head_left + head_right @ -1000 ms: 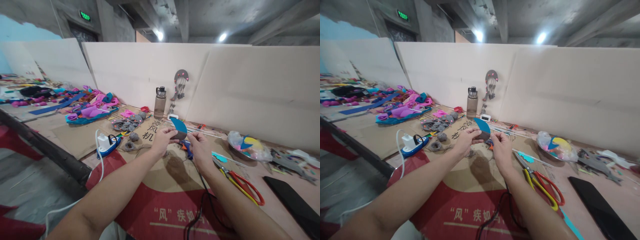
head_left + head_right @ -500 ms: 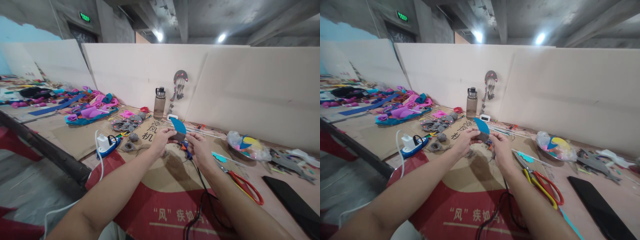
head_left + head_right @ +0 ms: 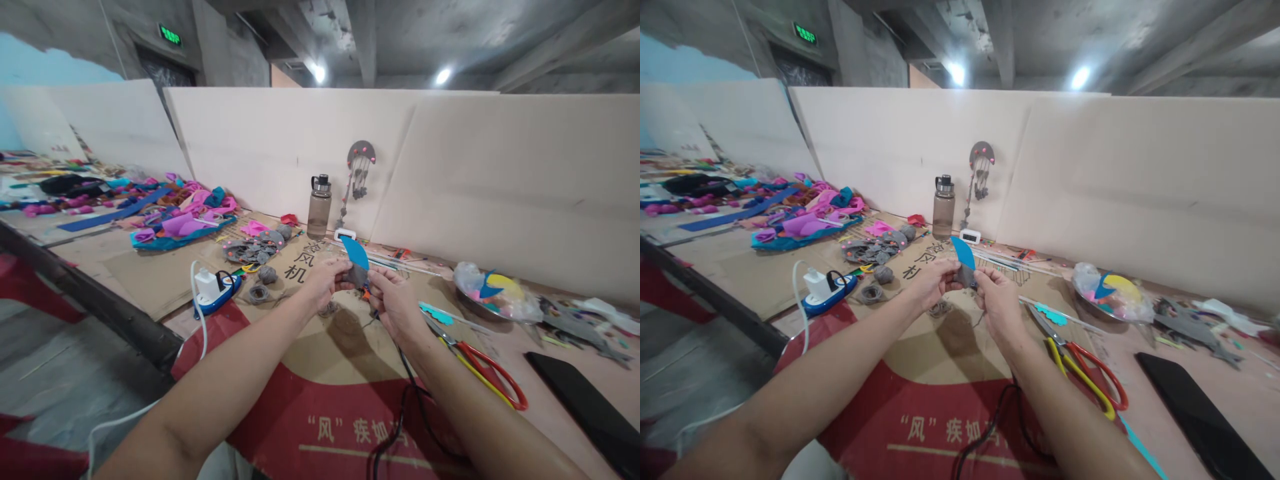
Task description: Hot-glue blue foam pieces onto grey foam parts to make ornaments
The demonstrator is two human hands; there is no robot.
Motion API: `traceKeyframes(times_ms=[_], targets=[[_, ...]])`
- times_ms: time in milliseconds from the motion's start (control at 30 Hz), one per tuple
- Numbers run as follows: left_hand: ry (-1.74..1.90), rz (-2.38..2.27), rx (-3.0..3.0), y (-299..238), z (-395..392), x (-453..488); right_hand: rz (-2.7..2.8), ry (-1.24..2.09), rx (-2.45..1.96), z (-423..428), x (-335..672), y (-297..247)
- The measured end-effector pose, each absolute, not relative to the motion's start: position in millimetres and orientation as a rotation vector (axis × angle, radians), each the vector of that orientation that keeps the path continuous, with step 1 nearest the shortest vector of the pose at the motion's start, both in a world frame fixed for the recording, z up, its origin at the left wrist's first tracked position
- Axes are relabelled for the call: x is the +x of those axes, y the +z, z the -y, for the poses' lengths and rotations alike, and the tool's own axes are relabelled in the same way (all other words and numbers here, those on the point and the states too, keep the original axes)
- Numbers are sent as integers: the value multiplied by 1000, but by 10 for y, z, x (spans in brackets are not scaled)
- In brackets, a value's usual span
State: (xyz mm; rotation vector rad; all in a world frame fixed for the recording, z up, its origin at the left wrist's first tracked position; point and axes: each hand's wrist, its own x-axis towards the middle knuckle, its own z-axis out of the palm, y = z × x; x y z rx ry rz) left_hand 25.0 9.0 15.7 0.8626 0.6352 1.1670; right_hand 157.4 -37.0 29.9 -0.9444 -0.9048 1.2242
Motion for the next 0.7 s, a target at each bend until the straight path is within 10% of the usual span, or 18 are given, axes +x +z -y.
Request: traceKeyframes(times_ms=[700], targets=[[1420, -1117, 2183, 3, 96, 352, 766, 1048, -1000, 322, 1574, 213]])
